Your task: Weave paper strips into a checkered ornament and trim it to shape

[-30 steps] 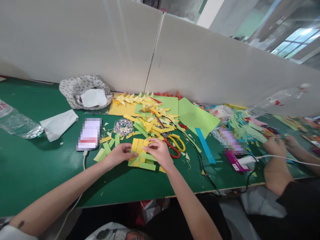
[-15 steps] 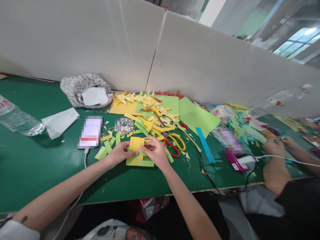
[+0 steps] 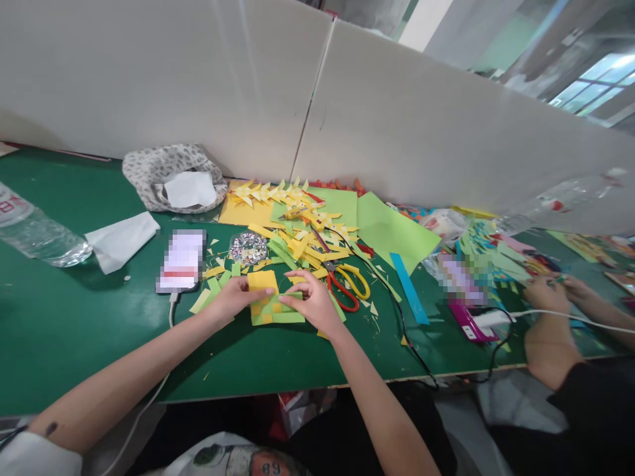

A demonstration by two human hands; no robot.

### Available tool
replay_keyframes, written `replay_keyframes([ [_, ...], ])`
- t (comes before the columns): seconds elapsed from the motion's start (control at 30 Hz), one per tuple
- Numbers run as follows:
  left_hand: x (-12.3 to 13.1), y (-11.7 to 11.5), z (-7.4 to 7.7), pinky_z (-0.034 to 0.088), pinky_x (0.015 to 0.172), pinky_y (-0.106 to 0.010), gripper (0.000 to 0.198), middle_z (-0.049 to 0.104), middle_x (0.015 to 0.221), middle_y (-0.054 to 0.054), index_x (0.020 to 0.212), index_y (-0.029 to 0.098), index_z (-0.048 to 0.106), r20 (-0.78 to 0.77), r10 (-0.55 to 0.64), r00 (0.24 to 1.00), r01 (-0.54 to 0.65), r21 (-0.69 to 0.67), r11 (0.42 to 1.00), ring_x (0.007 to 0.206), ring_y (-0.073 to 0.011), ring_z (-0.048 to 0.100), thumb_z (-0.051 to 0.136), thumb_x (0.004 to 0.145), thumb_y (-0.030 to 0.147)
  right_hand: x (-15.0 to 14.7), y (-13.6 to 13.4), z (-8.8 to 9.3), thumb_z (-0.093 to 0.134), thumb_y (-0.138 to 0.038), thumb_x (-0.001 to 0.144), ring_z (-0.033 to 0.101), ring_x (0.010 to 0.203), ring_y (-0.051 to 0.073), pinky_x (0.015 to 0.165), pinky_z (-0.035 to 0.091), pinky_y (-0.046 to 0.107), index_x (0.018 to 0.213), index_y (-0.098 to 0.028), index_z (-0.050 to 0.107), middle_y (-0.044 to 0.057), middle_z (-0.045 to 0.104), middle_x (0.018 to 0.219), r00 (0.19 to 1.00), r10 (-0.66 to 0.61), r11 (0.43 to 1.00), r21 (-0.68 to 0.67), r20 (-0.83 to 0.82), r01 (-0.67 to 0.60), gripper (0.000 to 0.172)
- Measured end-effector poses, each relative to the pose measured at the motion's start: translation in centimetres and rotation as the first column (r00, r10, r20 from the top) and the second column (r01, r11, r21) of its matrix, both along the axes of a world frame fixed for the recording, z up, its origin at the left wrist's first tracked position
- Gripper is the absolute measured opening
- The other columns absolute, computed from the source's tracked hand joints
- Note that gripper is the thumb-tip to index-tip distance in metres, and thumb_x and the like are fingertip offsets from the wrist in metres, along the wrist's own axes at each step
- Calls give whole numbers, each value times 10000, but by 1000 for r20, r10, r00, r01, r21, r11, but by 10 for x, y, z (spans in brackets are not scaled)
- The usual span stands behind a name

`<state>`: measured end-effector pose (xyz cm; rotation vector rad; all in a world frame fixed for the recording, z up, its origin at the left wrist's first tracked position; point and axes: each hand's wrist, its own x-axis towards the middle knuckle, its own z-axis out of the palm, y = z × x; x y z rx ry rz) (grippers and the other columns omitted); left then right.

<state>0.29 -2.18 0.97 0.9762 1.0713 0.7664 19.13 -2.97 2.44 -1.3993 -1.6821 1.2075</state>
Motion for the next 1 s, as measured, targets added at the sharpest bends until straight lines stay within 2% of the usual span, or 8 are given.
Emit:
replay_keyframes([
  [0.1,-1,0,2,450,537,-220,265,663,627,3,669,155,649,-18,-2,1000,2,29,1000,530,-115,561,752,589,386,1,0,1,670,-343,694,472,490,90,482,375,226,1064,-221,520,-9,646,698,1000,1,1000,12,6,-1,418],
  [0.3,0,-2,1,448,550,-230,277,693,724,-14,698,165,661,-75,7,997,-3,52,999,630,-159,603,763,561,383,-2,-1,-1,665,-330,691,426,466,84,446,337,223,1043,-221,537,-6,642,699,999,18,999,49,32,-19,390],
  [0.63,-3,0,-2,478,595,-250,295,703,761,-30,738,160,651,-92,-32,995,41,95,995,698,-191,630,724,616,419,-5,-2,1,662,-335,684,376,454,73,443,297,222,1051,-228,540,-12,646,730,1000,8,1000,27,29,-9,401],
  [0.83,-1,1,3,497,743,-289,409,706,936,-63,951,154,641,15,-28,999,26,97,995,841,-206,642,730,629,390,-1,1,-1,655,-369,682,408,463,80,438,297,228,1016,-207,549,9,656,762,996,-83,995,53,19,82,385],
  [1.0,-1,1,2,503,747,-301,429,715,917,-59,951,153,654,64,-23,998,20,55,998,811,-205,654,729,622,418,2,2,-5,651,-372,695,475,526,100,473,341,235,1024,-208,543,14,659,769,997,-73,995,65,7,73,382],
])
